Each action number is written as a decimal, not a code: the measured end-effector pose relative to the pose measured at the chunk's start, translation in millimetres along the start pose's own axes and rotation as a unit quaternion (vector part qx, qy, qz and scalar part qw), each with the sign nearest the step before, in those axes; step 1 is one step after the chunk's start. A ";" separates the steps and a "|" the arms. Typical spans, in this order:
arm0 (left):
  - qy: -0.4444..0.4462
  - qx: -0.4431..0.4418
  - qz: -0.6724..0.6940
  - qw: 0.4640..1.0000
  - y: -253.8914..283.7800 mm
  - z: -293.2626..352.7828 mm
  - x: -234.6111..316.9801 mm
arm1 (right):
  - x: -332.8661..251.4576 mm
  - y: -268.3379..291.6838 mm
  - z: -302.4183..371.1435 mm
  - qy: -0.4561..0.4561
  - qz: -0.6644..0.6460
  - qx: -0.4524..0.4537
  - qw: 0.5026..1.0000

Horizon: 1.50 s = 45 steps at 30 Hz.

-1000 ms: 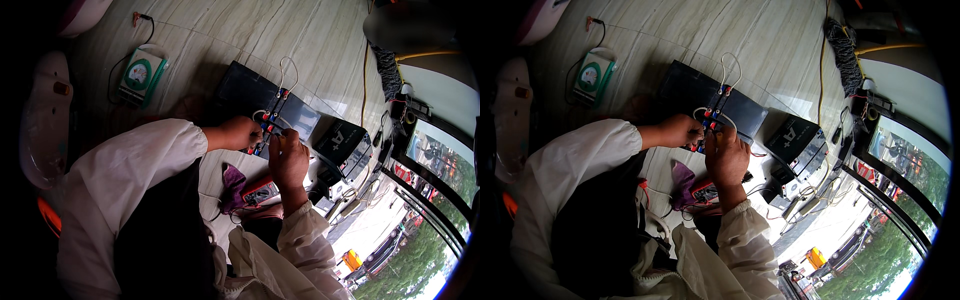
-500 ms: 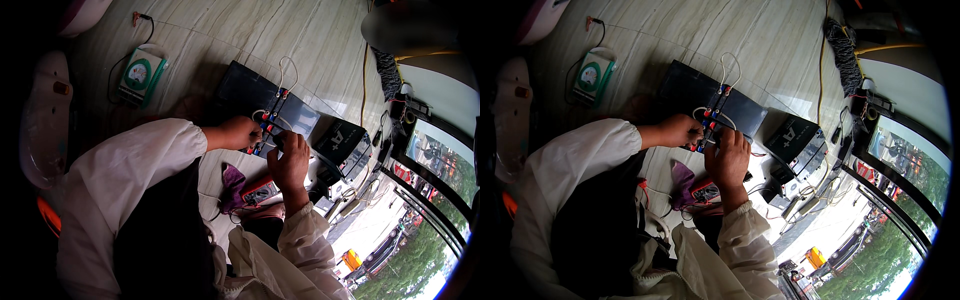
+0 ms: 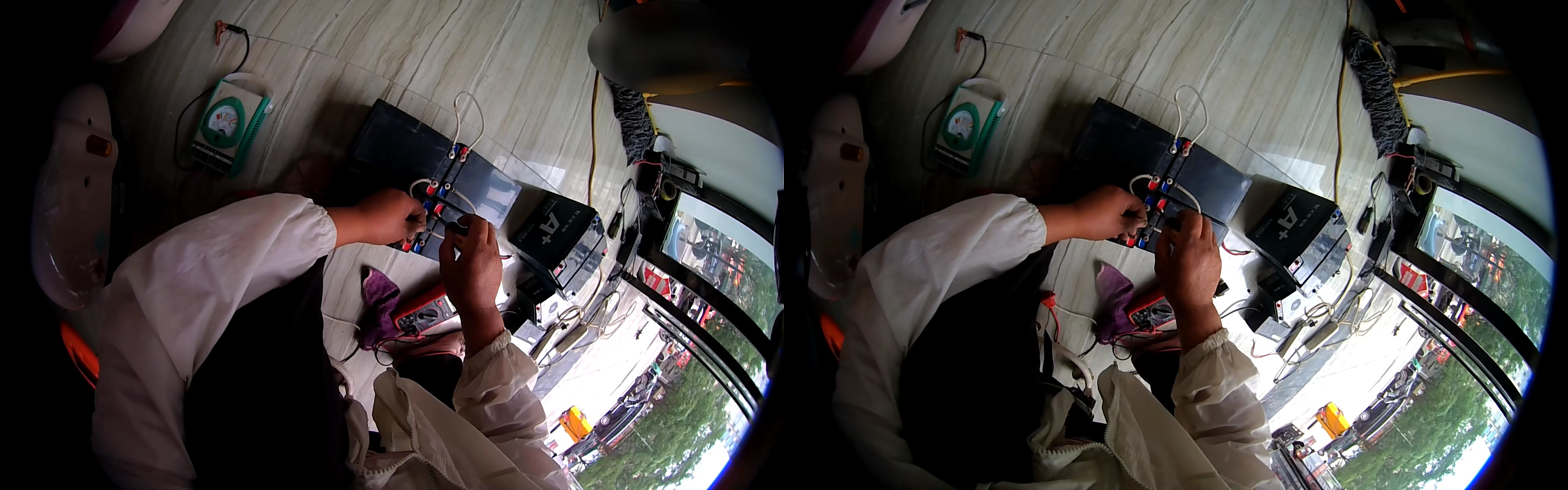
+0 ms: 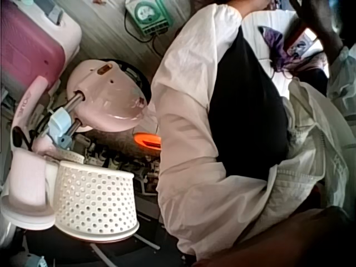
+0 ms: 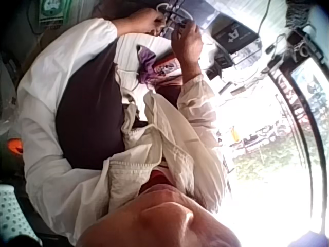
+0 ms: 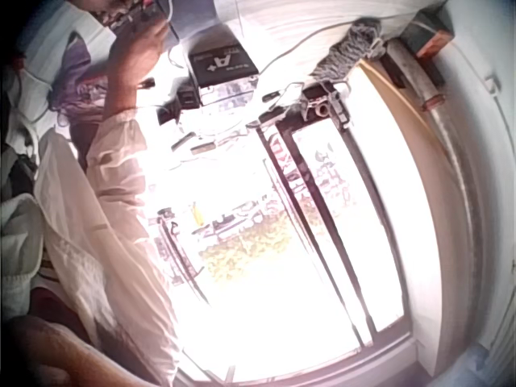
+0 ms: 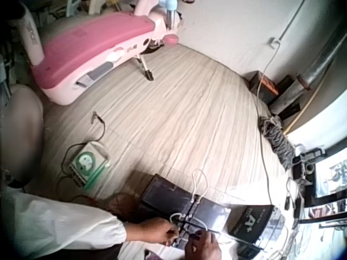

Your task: The person sits on the floor and uses a screwdriver to tighten connections on a series of black batteries. They also use a multimeter to check the electrical readings of the battery terminals.

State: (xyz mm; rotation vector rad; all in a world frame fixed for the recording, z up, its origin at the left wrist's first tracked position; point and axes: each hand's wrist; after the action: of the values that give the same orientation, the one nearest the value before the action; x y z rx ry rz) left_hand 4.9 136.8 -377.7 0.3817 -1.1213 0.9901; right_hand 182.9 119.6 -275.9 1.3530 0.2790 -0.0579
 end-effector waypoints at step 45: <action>0.029 -0.031 0.019 0.999 4.5 -0.2 6.3 | -19.7 15.5 22.5 0.005 -0.081 0.016 0.997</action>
State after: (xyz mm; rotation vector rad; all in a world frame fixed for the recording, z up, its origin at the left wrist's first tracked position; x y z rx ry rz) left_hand 1.9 142.3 -373.1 0.2804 -1.1083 0.9909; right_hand 170.7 98.9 -252.3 1.3608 0.3983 -0.1920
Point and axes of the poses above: each hand's wrist, its own z-axis away from the middle knuckle, its own y-axis out of the back of the hand, x = y × z, and after that the axes turned 9 degrees about z, right-handed
